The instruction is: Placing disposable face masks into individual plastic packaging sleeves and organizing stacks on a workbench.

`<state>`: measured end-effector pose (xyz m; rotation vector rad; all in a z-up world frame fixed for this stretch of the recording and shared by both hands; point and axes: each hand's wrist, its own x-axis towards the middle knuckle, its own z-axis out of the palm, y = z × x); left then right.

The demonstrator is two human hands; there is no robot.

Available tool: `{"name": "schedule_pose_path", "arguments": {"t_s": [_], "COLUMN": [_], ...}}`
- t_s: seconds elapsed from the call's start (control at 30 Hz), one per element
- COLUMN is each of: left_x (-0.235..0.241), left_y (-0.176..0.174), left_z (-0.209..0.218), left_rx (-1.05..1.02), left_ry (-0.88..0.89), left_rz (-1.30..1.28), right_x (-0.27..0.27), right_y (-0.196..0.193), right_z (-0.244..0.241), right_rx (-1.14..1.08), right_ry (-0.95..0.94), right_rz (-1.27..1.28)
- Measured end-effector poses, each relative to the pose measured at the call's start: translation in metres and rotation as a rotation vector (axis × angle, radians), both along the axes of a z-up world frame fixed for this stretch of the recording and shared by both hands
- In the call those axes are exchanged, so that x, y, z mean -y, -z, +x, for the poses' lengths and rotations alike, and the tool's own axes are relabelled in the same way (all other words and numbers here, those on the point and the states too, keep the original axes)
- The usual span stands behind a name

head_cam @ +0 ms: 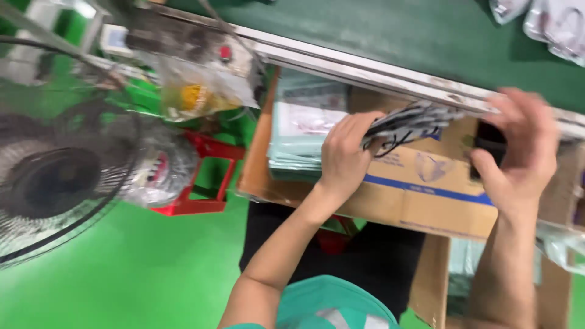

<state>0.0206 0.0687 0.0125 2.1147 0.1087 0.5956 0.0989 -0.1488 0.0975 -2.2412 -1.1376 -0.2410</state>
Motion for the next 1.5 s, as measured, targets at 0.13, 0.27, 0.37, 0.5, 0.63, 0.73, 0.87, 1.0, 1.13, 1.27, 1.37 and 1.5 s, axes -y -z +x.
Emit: {"name": "schedule_pose_path", "arguments": {"t_s": [0.13,0.27,0.37,0.5,0.63,0.73,0.87,1.0,1.13,1.27,1.37,1.5], "left_x": [0.051,0.078,0.080,0.074,0.071,0.074,0.082,0.049,-0.016,-0.080,-0.098,-0.096], "left_y": [0.029,0.073,0.081,0.058,0.078,0.117,0.104,0.036,0.012,0.006,0.024,0.040], "left_z": [0.001,-0.001,-0.002,-0.001,0.000,-0.001,-0.009,-0.017,-0.044,-0.027,-0.014,-0.003], "left_rx": [-0.086,-0.167,-0.223,-0.140,-0.085,-0.104,-0.154,0.001,0.056,-0.114,-0.128,-0.119], "left_ry": [0.283,0.437,0.476,0.444,0.427,0.392,0.292,0.330,0.264,0.165,0.176,0.222], "left_rz": [-0.201,-0.091,-0.057,-0.089,-0.072,-0.092,-0.122,-0.013,0.389,0.468,0.531,0.653], "right_x": [0.050,0.062,0.056,0.052,0.045,0.042,0.047,0.033,0.033,0.013,0.009,-0.023], "right_y": [0.076,0.135,0.145,0.149,0.153,0.161,0.178,0.190,0.178,0.164,0.177,0.185], "right_z": [-0.026,-0.045,-0.046,-0.043,-0.052,-0.048,-0.068,-0.058,-0.058,-0.054,-0.046,-0.036], "right_rx": [-0.280,-0.621,-0.821,-0.702,-0.571,-0.680,-0.677,-0.499,0.003,-0.022,-0.255,-0.573], "right_ry": [0.163,0.219,0.190,0.186,0.259,0.090,0.118,0.172,0.408,0.394,0.353,0.395], "right_rz": [0.151,0.236,0.575,0.468,0.267,0.520,0.639,0.581,0.265,0.227,0.557,0.719]}}
